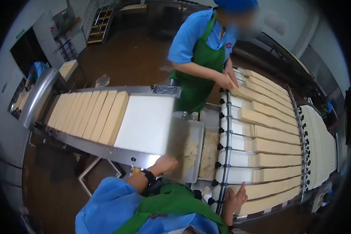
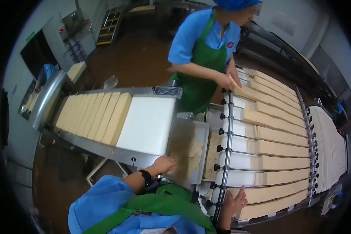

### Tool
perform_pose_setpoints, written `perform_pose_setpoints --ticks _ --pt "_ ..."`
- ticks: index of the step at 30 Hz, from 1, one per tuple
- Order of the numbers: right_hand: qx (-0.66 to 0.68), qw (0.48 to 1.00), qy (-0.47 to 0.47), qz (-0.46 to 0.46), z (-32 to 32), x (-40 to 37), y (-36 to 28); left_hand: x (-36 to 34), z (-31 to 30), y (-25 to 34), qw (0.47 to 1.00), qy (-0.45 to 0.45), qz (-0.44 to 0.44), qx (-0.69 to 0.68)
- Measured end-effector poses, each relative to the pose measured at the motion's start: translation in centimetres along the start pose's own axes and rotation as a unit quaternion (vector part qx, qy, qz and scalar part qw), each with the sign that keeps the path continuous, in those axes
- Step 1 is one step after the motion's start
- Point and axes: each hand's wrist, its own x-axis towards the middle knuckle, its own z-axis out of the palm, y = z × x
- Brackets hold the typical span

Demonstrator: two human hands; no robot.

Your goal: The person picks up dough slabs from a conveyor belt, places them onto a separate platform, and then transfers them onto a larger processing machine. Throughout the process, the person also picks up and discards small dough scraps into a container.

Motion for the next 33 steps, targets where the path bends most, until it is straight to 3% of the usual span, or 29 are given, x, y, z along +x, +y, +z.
perform_pose_setpoints --ticks 3,5,8,13,18,22,25,29,33 --pt "-0.025 0.997 -0.055 -0.053 -1.6 0.7 2.3 1.0 2.2 2.0 0.995 0.08 0.034 -0.047" --pt "0.022 0.995 -0.057 -0.081 -1.0 0.9 0.5 0.0 1.8 0.4 0.988 0.133 0.047 -0.063" --pt "0.031 0.989 -0.081 -0.116 -1.3 1.2 -0.3 -0.5 2.8 -1.1 0.95 0.216 0.093 -0.207" --pt "0.082 0.979 -0.071 -0.17 -0.5 4.1 -3.3 -4.9 -3.1 -2.2 0.897 0.307 -0.05 -0.313" --pt "0.164 0.95 -0.101 -0.247 1.1 8.5 -10.0 -10.4 -3.1 -8.2 0.82 0.453 -0.293 -0.192" --pt "0.188 0.923 -0.128 -0.309 4.6 11.9 -16.0 -15.1 -0.7 -12.6 0.714 0.407 -0.562 -0.089" --pt "0.205 0.905 -0.162 -0.337 8.8 14.1 -21.3 -17.8 0.7 -15.2 0.7 0.377 -0.602 -0.073" --pt "0.18 0.899 -0.16 -0.366 15.4 15.6 -29.6 -18.8 -0.4 -16.3 0.726 0.361 -0.565 -0.155" --pt "0.094 0.915 -0.218 -0.325 21.2 16.1 -38.0 -18.2 -2.0 -16.6 0.73 0.336 -0.558 -0.207"
